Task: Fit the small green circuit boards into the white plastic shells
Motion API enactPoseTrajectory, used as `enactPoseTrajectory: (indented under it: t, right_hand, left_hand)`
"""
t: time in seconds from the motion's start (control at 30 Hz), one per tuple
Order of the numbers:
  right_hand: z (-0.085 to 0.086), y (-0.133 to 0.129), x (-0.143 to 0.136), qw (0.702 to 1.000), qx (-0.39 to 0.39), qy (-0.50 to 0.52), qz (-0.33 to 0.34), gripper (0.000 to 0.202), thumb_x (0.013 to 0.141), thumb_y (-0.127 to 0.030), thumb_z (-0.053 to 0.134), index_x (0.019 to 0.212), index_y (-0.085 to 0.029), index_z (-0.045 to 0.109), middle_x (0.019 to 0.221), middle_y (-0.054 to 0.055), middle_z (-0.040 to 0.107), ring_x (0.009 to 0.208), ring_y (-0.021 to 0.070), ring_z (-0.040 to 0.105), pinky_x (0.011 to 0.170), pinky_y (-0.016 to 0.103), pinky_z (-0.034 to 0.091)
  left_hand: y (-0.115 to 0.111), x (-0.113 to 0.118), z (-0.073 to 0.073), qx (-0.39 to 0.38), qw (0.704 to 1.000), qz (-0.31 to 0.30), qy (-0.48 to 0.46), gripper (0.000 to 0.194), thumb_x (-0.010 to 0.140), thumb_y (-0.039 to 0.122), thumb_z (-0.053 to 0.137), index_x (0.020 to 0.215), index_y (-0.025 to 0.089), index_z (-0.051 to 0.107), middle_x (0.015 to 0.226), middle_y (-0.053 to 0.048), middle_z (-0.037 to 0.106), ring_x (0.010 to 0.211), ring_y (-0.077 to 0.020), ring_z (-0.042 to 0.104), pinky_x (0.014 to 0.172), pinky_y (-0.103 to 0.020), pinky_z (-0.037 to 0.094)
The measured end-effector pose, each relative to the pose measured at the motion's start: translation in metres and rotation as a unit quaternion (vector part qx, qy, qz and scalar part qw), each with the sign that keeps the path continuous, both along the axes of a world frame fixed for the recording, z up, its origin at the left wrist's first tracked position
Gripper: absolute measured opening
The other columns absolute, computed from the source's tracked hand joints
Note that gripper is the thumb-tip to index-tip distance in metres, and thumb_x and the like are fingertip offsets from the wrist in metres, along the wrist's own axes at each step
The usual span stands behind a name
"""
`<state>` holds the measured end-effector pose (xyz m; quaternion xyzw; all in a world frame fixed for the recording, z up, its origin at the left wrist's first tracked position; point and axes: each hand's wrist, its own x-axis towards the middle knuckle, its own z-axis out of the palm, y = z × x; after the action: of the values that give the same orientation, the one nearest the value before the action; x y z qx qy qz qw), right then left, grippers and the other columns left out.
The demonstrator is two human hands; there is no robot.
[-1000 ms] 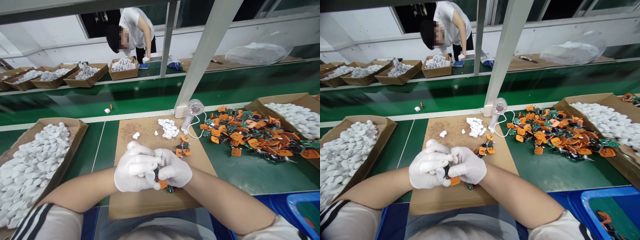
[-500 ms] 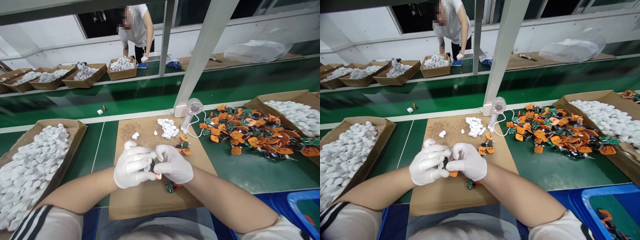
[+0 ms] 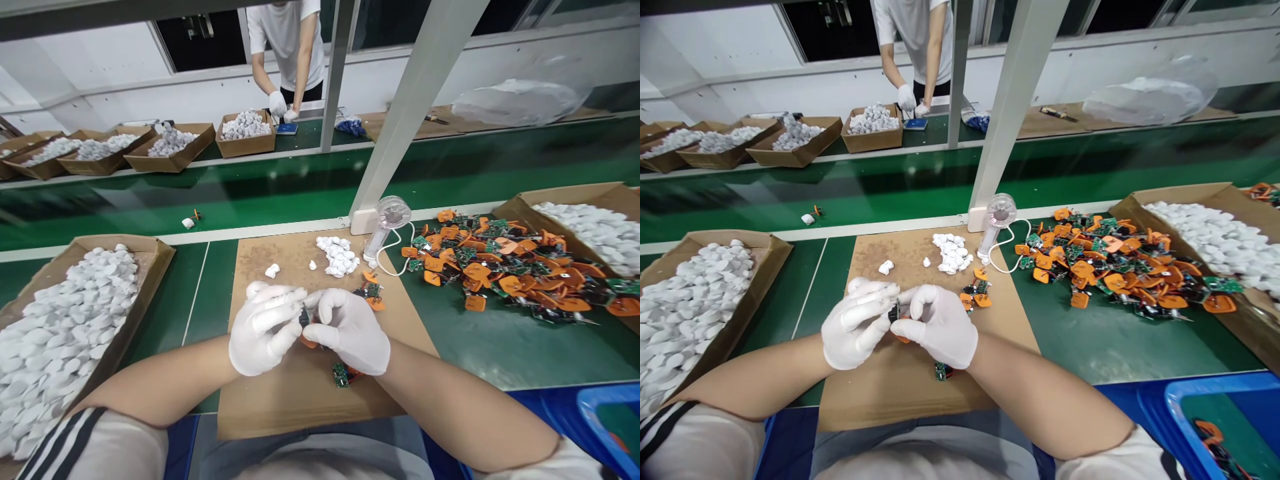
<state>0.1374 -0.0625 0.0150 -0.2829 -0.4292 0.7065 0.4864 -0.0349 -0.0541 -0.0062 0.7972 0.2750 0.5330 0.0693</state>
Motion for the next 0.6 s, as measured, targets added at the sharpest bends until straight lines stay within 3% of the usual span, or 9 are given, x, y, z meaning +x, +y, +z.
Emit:
enactPoseTrajectory:
  t: [0.2, 0.4, 0.6]
  right_hand:
    - [-0.003, -0.002, 0.001, 0.998, 0.004, -0.063, -0.029, 0.040, 0.060, -0.021, 0.085, 0.056, -0.020, 0.045, 0.077, 0.003, 0.064, 0.068, 0.0156, 0.058, 0.057, 0.028, 0.045]
    - [-0.001, 0.009, 0.000, 0.996, -0.021, 0.062, 0.053, 0.040, 0.066, -0.024, 0.083, 0.061, -0.020, 0.043, 0.074, 0.002, 0.068, 0.069, 0.0168, 0.061, 0.061, 0.032, 0.046]
    - [-0.005, 0.011, -0.001, 0.991, -0.080, 0.086, 0.066, 0.041, 0.063, -0.023, 0.084, 0.061, -0.020, 0.043, 0.064, 0.000, 0.065, 0.059, 0.0144, 0.057, 0.053, 0.027, 0.038]
  left_hand:
    - [-0.001, 0.005, 0.002, -0.006, 1.000, -0.015, -0.025, 0.024, 0.090, 0.014, 0.057, 0.111, 0.025, 0.059, 0.101, -0.006, 0.075, 0.096, -0.0219, 0.070, 0.079, -0.039, 0.050]
    - [0.004, -0.001, 0.005, 0.015, 0.999, 0.008, 0.032, 0.036, 0.096, 0.035, 0.051, 0.130, 0.025, 0.052, 0.105, -0.010, 0.073, 0.103, -0.0244, 0.066, 0.082, -0.040, 0.045]
    - [0.010, 0.000, 0.007, 0.043, 0.999, 0.003, 0.033, 0.052, 0.096, 0.037, 0.055, 0.144, 0.030, 0.035, 0.084, 0.000, 0.076, 0.092, -0.0193, 0.068, 0.081, -0.036, 0.039]
